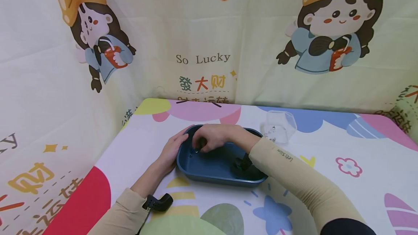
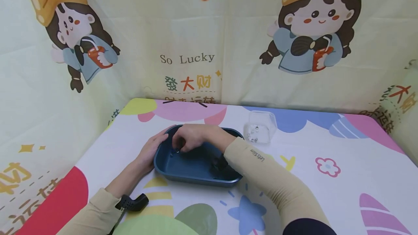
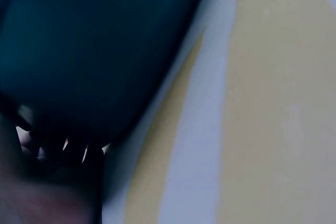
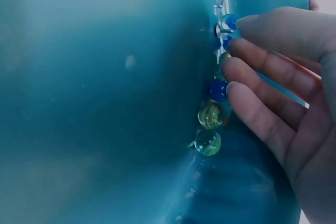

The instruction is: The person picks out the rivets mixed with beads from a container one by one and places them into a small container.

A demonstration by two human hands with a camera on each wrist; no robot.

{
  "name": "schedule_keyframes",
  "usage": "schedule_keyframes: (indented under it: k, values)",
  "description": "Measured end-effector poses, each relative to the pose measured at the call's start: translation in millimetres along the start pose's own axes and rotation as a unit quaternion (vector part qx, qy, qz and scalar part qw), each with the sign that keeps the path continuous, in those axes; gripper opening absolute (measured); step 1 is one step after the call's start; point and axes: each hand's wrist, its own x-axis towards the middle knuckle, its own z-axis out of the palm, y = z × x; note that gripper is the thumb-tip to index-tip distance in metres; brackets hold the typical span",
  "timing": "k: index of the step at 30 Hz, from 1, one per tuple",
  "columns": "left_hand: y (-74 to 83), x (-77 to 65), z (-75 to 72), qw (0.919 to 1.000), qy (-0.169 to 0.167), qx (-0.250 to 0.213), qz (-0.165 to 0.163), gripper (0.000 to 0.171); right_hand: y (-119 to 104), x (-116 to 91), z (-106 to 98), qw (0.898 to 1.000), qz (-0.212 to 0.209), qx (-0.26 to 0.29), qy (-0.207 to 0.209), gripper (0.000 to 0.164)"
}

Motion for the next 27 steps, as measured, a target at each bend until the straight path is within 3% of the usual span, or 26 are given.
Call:
schedule_keyframes:
  k: [27]
  values:
    - [3.3, -7.7, -6.1, 0.9999, -0.011, -0.004, -0.003, 0.046, -14.5, 4.5, 5.2, 0.999, 0.016, 0.000, -0.038, 0.011]
